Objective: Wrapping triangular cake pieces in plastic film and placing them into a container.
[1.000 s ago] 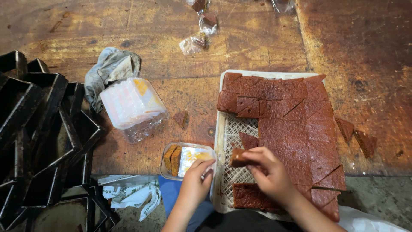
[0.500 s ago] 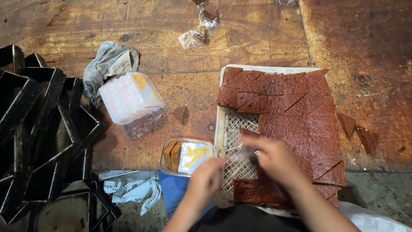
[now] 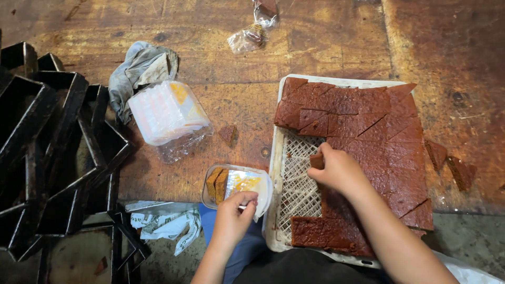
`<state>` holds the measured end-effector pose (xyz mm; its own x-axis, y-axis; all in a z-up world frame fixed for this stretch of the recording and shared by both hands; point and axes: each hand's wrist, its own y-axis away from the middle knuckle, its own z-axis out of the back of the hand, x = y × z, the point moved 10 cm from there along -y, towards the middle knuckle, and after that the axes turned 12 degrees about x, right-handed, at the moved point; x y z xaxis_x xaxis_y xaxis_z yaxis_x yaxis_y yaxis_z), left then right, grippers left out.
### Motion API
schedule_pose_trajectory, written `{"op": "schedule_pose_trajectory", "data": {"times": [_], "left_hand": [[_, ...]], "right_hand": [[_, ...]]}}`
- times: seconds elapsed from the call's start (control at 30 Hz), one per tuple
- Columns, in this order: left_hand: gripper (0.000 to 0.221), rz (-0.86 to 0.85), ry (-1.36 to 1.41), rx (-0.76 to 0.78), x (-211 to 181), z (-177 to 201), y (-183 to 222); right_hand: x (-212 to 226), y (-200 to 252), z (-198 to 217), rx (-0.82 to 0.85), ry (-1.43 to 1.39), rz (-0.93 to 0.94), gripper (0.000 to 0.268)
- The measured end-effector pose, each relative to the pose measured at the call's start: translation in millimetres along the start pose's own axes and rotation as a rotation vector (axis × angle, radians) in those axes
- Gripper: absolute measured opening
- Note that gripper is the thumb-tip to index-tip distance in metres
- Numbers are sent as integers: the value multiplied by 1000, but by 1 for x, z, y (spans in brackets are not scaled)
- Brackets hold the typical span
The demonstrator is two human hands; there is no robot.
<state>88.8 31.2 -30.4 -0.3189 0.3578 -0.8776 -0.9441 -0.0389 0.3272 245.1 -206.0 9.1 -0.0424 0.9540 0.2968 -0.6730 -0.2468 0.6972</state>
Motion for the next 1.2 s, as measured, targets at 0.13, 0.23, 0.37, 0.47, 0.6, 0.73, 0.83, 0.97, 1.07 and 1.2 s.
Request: {"op": "schedule_pose_trajectory", "data": {"times": [0.13,0.23,0.37,0.47,0.6,0.73,0.83,0.97,1.07,1.2], "left_hand": [[31,-247,44,15,-16,-11,-7],[55,-268,1,112,-43,-24,-11],[63,-333,-108,138,-97,-24,-11],[56,-506,-212,87,-127,-33,0],[55,-873,-342,198,-162,-63,43],[49,-654,-238,62,-92,-38,12],[39,-122,-390,164,-27,-43,-19],[14,-134,-518,173,-19,-44,-13],[16,-153,-390,64,-21,-23,-9],[21,-11,-17,42,26,-16,-9]], "right_hand": [[8,30,-9,4,-439,124,56],[51,72,-9,-220,-562,741,43],[85,101,-38,-159,-314,981,50],[68,76,-46,-247,-240,892,50],[18,33,-23,-258,-416,392,58],[44,16,1,81,-646,525,75],[64,21,80,-358,-414,384,72],[103,-56,55,-342,240,379,73],[97,-76,48,-287,219,406,51],[8,-70,80,-468,-690,501,34]]}}
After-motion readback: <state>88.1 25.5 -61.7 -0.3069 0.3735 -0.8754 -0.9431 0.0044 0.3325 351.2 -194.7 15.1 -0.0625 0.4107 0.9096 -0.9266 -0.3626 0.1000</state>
